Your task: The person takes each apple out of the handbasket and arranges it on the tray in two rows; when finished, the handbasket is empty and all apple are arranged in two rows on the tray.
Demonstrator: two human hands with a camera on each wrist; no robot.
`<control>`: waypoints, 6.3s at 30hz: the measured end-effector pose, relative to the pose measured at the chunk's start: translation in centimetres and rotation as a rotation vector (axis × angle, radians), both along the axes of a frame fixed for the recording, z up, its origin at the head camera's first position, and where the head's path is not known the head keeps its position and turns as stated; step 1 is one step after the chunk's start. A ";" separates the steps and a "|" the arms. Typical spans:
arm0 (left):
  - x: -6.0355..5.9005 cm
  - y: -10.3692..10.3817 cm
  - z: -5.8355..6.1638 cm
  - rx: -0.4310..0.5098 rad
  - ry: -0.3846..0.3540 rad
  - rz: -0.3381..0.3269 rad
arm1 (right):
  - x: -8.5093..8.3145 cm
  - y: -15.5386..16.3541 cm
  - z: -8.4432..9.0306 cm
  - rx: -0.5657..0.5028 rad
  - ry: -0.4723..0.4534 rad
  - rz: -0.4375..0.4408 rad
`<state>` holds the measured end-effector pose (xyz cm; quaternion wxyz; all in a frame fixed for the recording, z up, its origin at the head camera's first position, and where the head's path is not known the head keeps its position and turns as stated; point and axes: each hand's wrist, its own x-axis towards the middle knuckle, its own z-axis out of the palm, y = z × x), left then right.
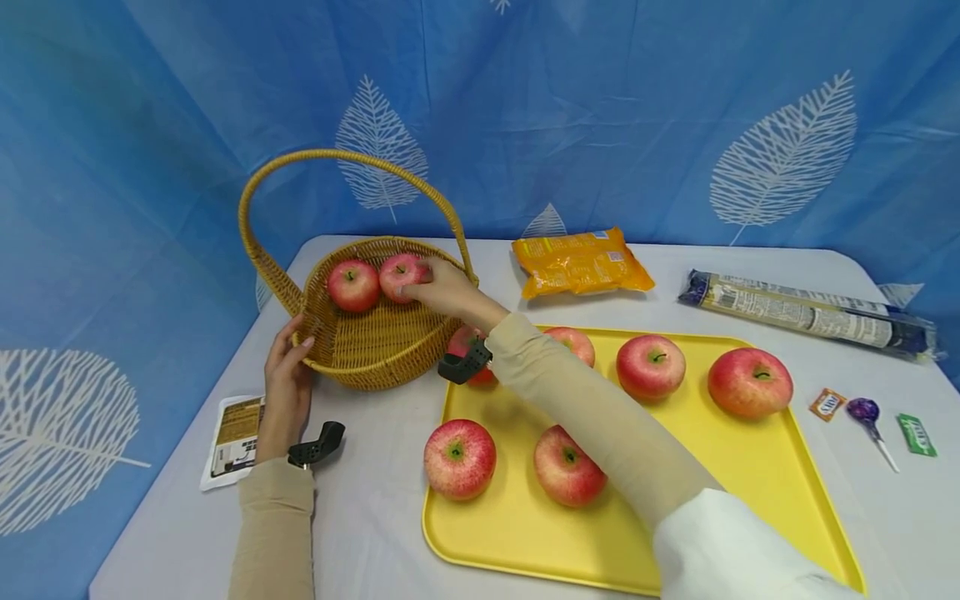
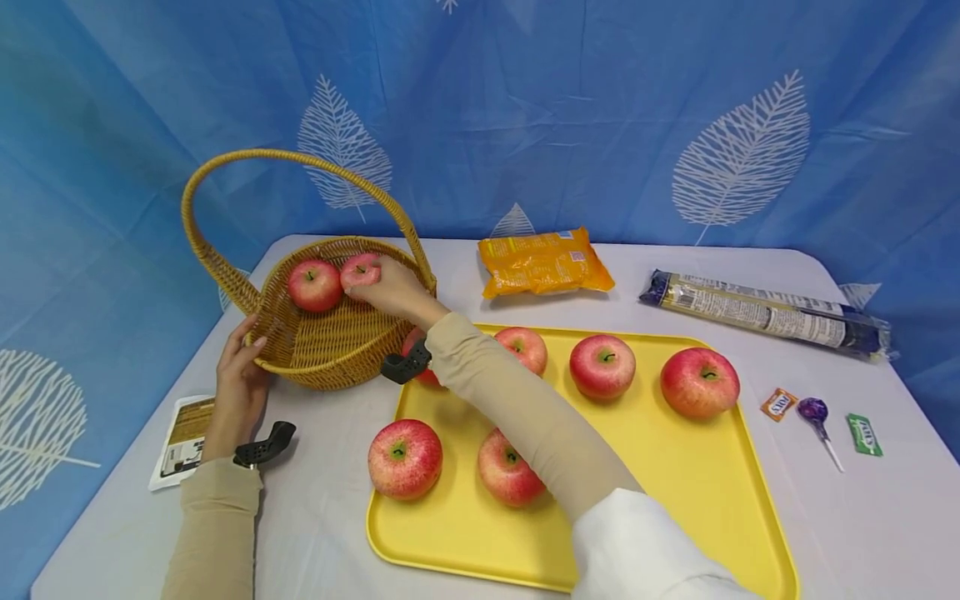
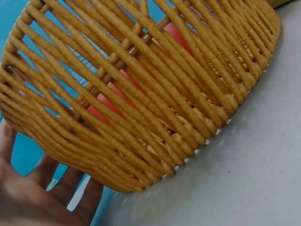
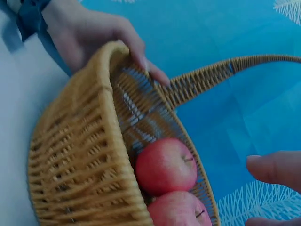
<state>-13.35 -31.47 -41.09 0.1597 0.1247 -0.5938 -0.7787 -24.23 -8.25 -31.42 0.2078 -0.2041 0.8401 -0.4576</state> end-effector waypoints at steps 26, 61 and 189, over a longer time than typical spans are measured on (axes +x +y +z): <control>-0.1 0.1 -0.1 0.013 0.004 -0.003 | -3.7 -1.6 -0.9 0.013 -0.123 -0.035; -0.1 -0.2 -0.1 -0.008 -0.014 -0.012 | -4.4 -3.4 -3.8 0.000 0.024 0.016; -0.1 -0.1 0.3 -0.027 -0.030 -0.004 | -1.1 -1.6 -3.7 -0.002 0.244 0.184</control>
